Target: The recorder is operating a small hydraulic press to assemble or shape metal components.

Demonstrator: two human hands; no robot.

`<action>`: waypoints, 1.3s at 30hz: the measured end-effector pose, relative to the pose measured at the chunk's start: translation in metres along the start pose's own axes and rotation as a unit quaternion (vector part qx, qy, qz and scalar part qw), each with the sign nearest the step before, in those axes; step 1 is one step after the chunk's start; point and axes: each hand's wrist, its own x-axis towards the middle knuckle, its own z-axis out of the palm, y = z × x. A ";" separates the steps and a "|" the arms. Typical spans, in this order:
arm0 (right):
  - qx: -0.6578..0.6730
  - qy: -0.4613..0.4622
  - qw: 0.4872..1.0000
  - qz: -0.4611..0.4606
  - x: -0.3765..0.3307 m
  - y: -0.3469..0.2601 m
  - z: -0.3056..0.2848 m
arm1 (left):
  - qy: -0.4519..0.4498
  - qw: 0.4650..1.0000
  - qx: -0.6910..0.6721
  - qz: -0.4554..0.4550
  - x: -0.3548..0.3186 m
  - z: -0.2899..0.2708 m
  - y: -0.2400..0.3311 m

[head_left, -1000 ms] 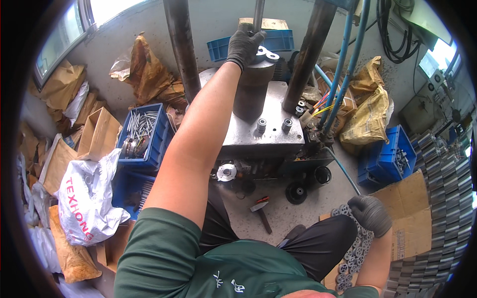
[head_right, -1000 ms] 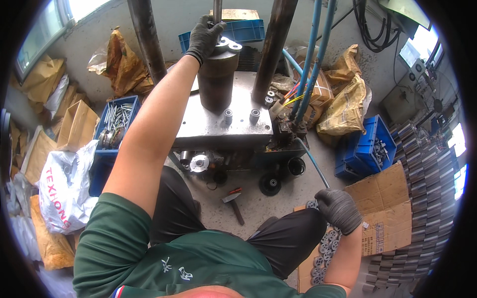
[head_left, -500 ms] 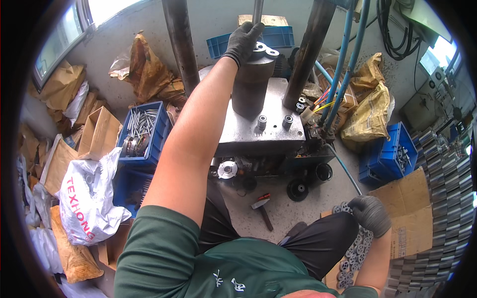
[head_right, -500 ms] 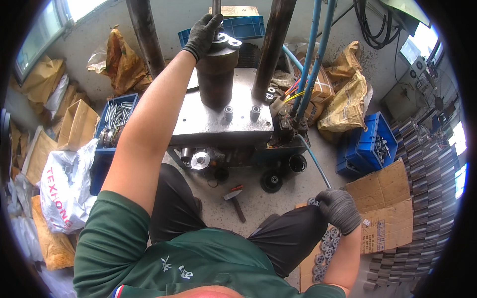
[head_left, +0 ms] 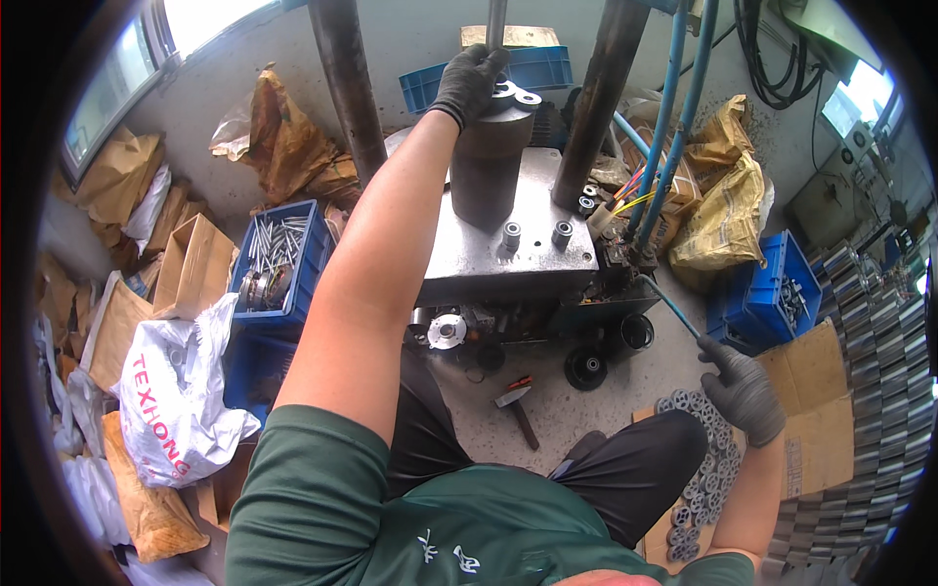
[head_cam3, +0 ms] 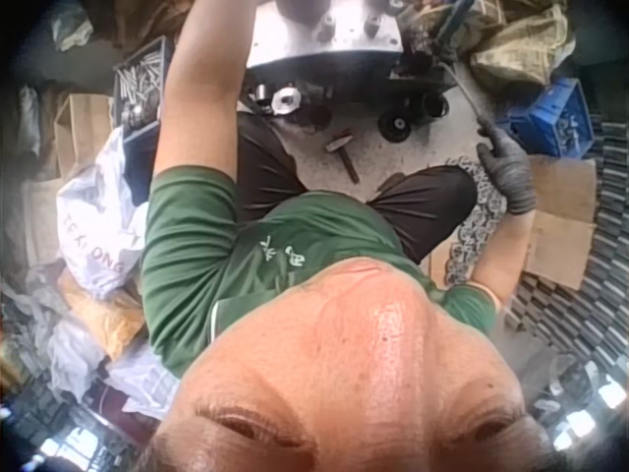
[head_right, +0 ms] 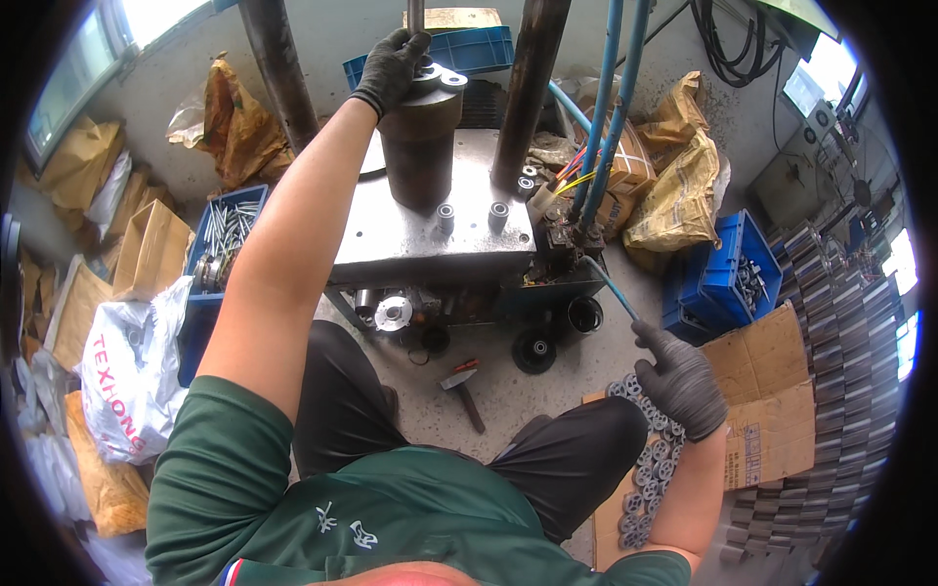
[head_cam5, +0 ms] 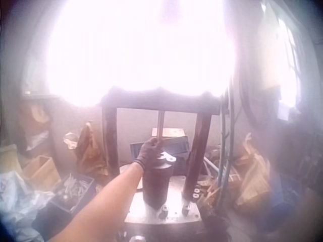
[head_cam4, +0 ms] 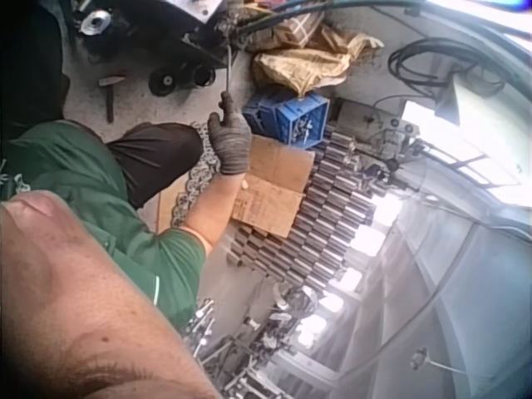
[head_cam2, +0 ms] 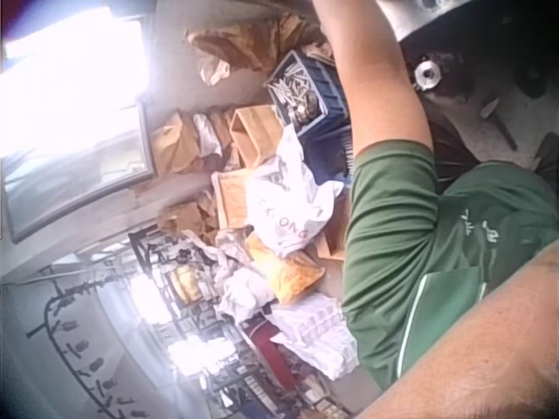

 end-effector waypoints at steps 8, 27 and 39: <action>-0.022 -0.079 0.997 0.006 -0.001 0.013 0.000 | -0.003 1.000 -0.018 -0.012 -0.004 0.000 0.005; -0.035 -0.083 0.996 0.024 -0.001 0.009 0.002 | -0.010 1.000 -0.021 -0.020 -0.006 -0.001 0.006; 0.024 0.105 0.994 0.028 0.017 0.017 0.002 | -0.001 1.000 -0.023 -0.015 -0.001 -0.001 0.001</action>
